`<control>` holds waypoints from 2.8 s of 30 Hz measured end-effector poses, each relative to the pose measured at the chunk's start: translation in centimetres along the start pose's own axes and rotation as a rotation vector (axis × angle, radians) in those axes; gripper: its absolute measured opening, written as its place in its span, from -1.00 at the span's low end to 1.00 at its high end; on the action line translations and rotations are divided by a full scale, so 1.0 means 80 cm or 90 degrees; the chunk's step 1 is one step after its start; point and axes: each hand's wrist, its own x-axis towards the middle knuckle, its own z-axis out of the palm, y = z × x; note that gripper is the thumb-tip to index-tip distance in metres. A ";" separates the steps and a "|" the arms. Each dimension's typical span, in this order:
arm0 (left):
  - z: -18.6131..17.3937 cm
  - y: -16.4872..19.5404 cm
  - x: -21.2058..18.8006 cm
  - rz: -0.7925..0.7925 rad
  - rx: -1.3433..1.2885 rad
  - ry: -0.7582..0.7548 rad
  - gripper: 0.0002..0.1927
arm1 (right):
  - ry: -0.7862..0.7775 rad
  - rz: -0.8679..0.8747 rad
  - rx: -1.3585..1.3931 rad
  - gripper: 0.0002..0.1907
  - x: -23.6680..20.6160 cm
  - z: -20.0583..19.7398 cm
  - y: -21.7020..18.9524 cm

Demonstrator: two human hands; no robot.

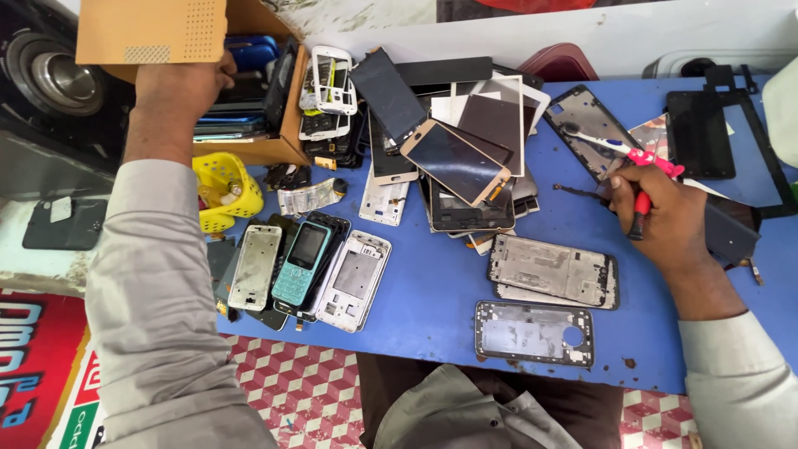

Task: The person uses a screwdriver to work on the internal components of several disassembled mobile phones. They handle multiple phone frames and circuit boards, unscrewing parts and moving items around a cluttered workbench.

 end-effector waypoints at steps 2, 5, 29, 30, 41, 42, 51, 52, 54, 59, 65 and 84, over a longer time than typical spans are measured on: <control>-0.001 0.003 -0.003 0.032 0.034 0.016 -0.77 | 0.001 0.004 0.009 -0.91 0.001 0.000 -0.001; 0.000 0.006 -0.011 0.091 0.071 0.063 -0.69 | 0.000 -0.005 0.007 -0.91 0.001 -0.001 -0.001; 0.005 0.009 -0.017 -0.036 0.038 -0.123 -0.73 | -0.008 -0.009 0.021 -0.92 0.001 -0.002 -0.007; 0.008 0.008 -0.015 -0.039 0.042 -0.121 -0.74 | -0.008 -0.010 0.018 -0.92 0.001 -0.002 -0.007; 0.005 0.008 -0.007 -0.086 -0.065 -0.174 -0.70 | -0.004 -0.004 -0.006 -0.92 0.001 -0.001 -0.004; 0.000 0.009 -0.009 -0.068 -0.061 -0.163 -0.69 | -0.005 -0.007 -0.006 -0.91 0.000 -0.001 -0.003; -0.039 0.014 -0.038 -0.023 -0.006 -0.089 -0.58 | -0.014 -0.019 -0.009 -0.88 -0.003 0.002 0.003; -0.039 0.014 -0.037 -0.002 0.017 -0.074 -0.58 | -0.014 -0.019 -0.006 -0.88 -0.002 0.002 0.003; -0.035 0.013 -0.038 0.025 0.076 -0.037 -0.55 | -0.014 -0.020 -0.004 -0.88 -0.003 0.003 0.002; -0.005 0.012 -0.029 0.013 0.144 0.088 -0.60 | -0.014 -0.003 -0.020 -0.88 -0.004 0.001 0.001; 0.025 0.032 0.000 -0.001 0.030 0.111 -0.65 | -0.006 -0.019 -0.008 -0.88 -0.002 -0.001 0.000; -0.004 0.052 -0.028 -0.271 -0.688 0.145 -0.90 | -0.006 -0.040 -0.026 -0.91 -0.005 -0.007 -0.003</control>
